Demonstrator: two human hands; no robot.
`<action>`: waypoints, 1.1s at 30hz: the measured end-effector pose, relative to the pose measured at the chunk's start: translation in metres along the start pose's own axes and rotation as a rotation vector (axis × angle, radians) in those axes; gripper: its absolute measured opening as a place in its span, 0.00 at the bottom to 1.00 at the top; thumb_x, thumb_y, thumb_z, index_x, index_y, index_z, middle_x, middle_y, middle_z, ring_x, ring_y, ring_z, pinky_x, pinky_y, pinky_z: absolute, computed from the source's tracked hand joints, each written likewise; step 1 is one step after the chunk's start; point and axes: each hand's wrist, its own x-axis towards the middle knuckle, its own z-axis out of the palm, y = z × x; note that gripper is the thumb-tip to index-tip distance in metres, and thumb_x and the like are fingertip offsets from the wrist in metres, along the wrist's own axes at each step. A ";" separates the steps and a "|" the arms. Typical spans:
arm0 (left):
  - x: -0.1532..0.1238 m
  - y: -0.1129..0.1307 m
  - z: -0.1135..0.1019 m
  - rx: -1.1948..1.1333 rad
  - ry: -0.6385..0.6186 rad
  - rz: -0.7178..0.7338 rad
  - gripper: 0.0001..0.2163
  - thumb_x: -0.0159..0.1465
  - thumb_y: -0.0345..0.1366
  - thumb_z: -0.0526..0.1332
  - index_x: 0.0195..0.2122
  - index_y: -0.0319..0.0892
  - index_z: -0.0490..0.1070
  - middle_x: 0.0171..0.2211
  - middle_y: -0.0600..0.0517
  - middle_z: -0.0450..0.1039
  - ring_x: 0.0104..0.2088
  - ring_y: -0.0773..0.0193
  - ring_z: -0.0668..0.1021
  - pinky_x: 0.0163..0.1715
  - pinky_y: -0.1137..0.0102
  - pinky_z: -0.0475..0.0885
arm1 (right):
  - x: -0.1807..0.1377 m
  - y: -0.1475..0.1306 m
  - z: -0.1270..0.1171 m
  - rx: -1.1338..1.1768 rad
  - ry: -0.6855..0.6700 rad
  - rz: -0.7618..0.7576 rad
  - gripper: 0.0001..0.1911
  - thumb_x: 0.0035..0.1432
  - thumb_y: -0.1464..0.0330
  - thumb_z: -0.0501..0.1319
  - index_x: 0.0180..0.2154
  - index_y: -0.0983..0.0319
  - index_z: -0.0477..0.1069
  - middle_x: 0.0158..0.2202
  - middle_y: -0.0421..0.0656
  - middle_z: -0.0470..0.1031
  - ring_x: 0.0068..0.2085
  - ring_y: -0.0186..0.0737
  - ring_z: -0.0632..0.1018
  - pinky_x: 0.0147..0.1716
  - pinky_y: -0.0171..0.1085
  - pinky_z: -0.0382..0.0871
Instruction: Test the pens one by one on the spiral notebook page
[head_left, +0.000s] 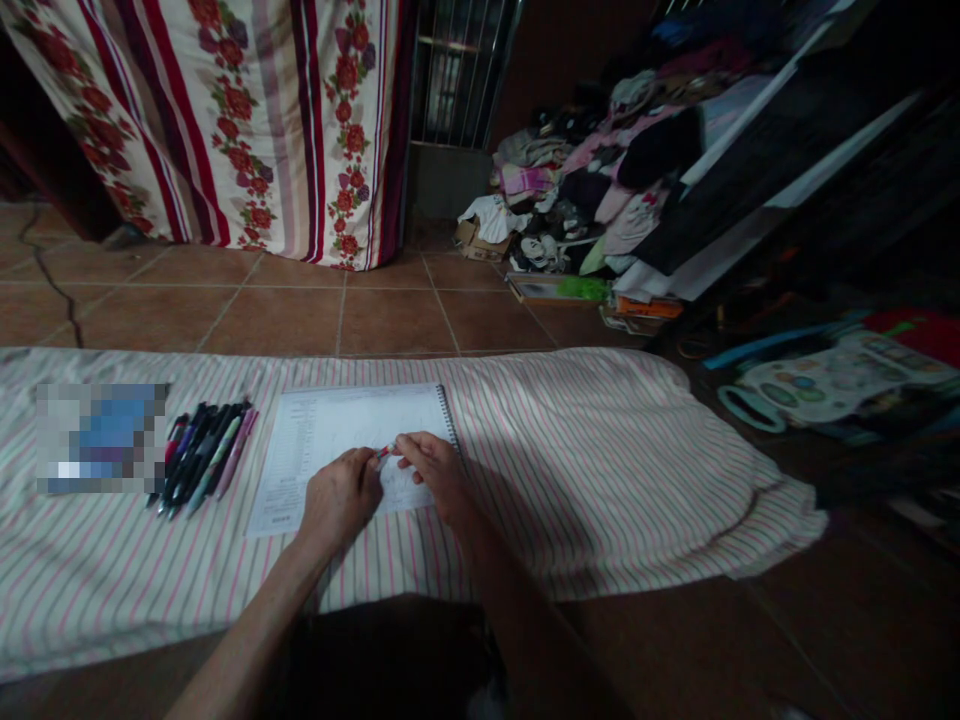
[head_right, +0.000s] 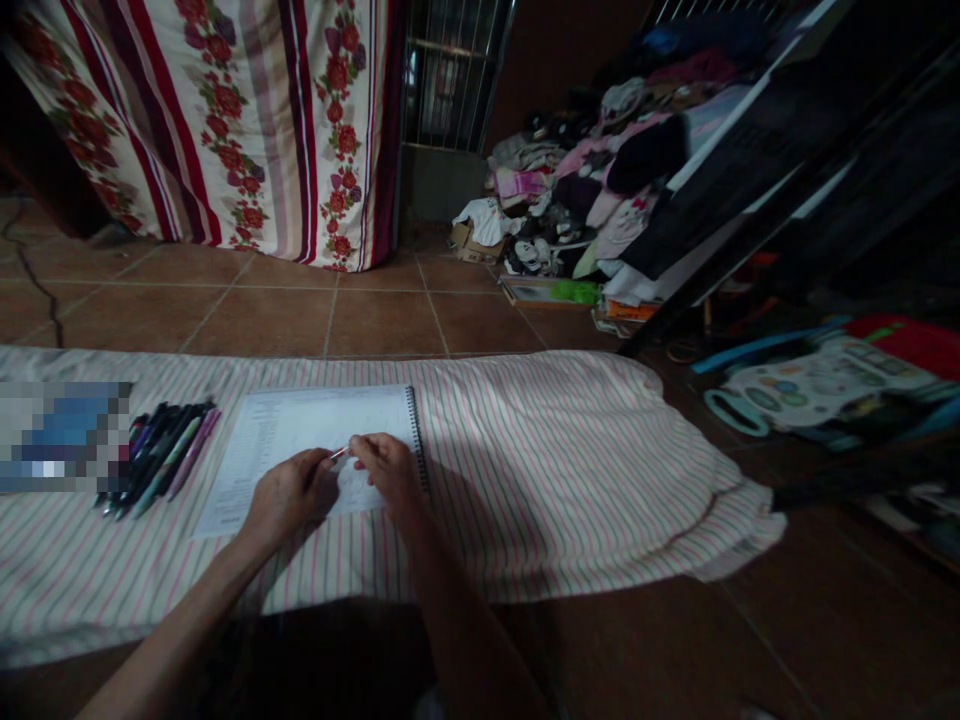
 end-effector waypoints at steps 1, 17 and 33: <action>0.000 0.000 0.001 -0.004 0.006 0.009 0.14 0.66 0.35 0.46 0.42 0.41 0.71 0.37 0.49 0.76 0.36 0.61 0.77 0.31 0.71 0.61 | 0.000 0.001 0.000 -0.006 0.011 -0.012 0.15 0.47 0.57 0.59 0.27 0.63 0.72 0.26 0.42 0.75 0.27 0.34 0.71 0.21 0.31 0.57; -0.001 0.004 -0.001 0.015 -0.032 -0.002 0.14 0.67 0.36 0.45 0.41 0.41 0.70 0.36 0.49 0.76 0.35 0.62 0.77 0.30 0.70 0.60 | -0.003 -0.002 0.002 0.073 0.037 0.070 0.15 0.44 0.59 0.62 0.31 0.63 0.70 0.28 0.42 0.75 0.29 0.36 0.75 0.21 0.30 0.59; -0.002 0.006 -0.003 0.001 -0.046 -0.030 0.14 0.67 0.36 0.45 0.41 0.42 0.71 0.33 0.49 0.76 0.34 0.62 0.76 0.29 0.71 0.59 | 0.001 0.006 0.000 0.013 0.018 0.005 0.15 0.45 0.58 0.61 0.30 0.63 0.71 0.25 0.41 0.74 0.27 0.34 0.72 0.21 0.31 0.58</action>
